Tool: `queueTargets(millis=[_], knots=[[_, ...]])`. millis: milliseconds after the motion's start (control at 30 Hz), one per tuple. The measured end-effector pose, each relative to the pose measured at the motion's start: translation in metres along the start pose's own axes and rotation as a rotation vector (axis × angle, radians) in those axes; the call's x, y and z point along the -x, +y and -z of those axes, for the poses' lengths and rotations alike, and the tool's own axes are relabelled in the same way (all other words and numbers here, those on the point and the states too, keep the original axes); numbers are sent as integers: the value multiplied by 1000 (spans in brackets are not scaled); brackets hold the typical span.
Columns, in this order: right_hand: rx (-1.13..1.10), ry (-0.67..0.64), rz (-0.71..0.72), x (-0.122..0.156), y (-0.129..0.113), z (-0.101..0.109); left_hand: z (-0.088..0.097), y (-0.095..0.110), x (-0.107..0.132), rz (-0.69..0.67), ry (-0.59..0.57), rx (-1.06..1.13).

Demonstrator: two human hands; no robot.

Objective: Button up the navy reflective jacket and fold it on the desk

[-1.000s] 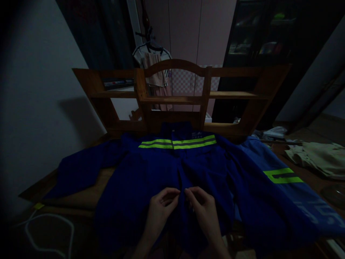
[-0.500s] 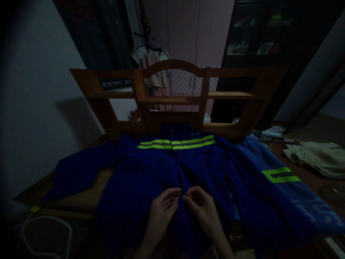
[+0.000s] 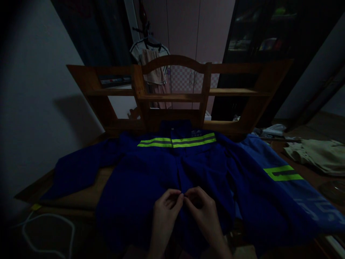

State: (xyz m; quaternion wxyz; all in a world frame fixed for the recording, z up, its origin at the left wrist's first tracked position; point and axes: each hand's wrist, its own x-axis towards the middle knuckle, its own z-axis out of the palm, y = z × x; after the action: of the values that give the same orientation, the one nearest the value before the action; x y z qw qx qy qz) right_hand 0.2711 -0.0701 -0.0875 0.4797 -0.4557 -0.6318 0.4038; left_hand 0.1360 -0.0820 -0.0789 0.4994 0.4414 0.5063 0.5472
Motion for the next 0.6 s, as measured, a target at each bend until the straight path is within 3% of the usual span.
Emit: queueTargets(millis=[300,600], knots=[[1,-26,-42,-2,-5,2,0,-7,0,19,53,-1],[85,-3,43,3,2,1,2,-4,6,-263,133,-400]])
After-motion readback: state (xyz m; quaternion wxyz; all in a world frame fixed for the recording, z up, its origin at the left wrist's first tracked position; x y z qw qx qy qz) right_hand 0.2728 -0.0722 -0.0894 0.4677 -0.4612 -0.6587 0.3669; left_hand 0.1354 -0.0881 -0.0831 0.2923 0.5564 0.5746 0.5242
